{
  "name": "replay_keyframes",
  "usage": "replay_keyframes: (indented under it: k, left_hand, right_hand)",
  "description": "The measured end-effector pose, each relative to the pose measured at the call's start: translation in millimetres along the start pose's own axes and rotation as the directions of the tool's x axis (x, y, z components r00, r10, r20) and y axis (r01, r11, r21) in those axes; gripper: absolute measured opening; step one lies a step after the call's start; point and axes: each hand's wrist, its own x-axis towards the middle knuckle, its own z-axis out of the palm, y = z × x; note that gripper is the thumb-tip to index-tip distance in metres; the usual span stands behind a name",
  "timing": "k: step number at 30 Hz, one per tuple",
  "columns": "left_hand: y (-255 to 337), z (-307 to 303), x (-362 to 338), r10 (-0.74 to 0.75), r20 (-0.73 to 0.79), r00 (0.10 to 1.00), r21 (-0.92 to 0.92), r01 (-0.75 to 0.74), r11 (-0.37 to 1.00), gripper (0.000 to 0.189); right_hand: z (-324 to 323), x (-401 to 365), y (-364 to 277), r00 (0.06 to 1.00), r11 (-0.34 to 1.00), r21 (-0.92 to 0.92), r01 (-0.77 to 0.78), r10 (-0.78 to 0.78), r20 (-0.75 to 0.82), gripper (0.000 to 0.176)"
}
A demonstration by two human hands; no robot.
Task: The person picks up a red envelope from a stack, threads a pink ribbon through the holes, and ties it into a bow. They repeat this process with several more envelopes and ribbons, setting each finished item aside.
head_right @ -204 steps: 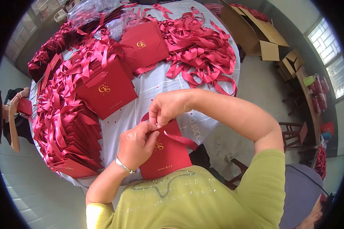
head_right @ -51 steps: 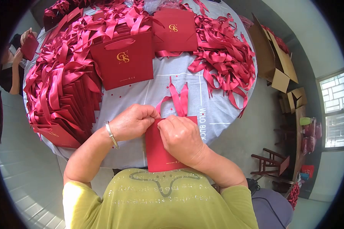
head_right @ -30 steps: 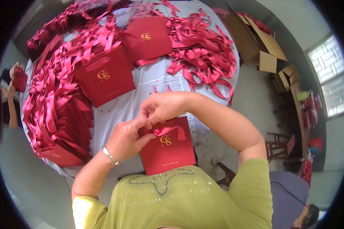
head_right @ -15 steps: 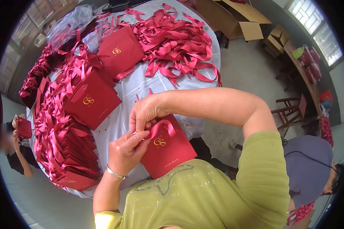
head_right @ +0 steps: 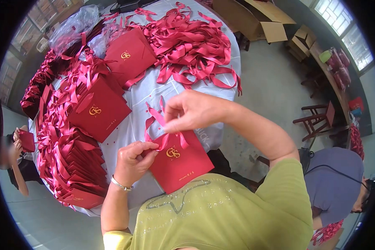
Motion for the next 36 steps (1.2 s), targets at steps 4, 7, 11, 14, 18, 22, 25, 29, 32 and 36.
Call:
replay_keyframes:
  k: [4,7,11,14,18,22,25,29,32,36]
  left_hand:
    - [2,0,0,-0.075,0.054,0.996,-0.055,0.078,0.995,0.017]
    - [-1,3,0,-0.080,0.042,0.996,-0.074,0.083,0.994,0.018]
    - [-3,5,0,-0.064,0.014,0.998,-0.088,0.065,0.994,0.019]
    - [-2,2,1,-0.169,0.075,0.983,-0.081,0.175,0.981,0.018]
    - [-1,-1,0,-0.195,0.078,0.978,-0.062,0.200,0.978,0.018]
    - [13,-18,7,-0.252,0.223,0.942,-0.048,0.269,0.962,0.019]
    - [11,-20,7,-0.263,0.264,0.928,-0.096,0.297,0.950,0.020]
    - [-4,-9,2,-0.104,0.124,0.987,-0.179,0.126,0.976,0.020]
    - [-3,-9,1,-0.144,0.129,0.981,-0.200,0.168,0.965,0.020]
    - [-6,-6,0,-0.140,0.105,0.984,-0.266,0.164,0.950,0.016]
  right_hand:
    - [9,-10,4,0.996,0.995,-0.088,-0.048,0.055,0.069,0.025]
    - [14,-5,8,0.999,0.991,-0.126,0.049,-0.050,-0.006,0.024]
    - [12,-3,0,0.982,0.973,0.226,-0.048,0.005,0.186,0.021]
    - [15,-5,-1,0.961,0.914,0.399,-0.076,-0.040,0.275,0.021]
    - [16,-3,3,0.933,0.920,0.390,-0.045,-0.101,0.346,0.025]
    - [14,1,6,0.943,0.943,0.323,-0.081,-0.032,0.332,0.027]
    - [19,1,0,0.959,0.949,0.309,-0.059,-0.032,0.281,0.023]
    - [35,5,-12,0.997,0.990,0.125,0.064,-0.069,0.036,0.033]
    - [40,5,-18,0.996,0.971,-0.239,0.017,0.005,0.089,0.030]
    - [61,3,-9,0.994,0.927,-0.365,0.083,-0.105,-0.041,0.029]
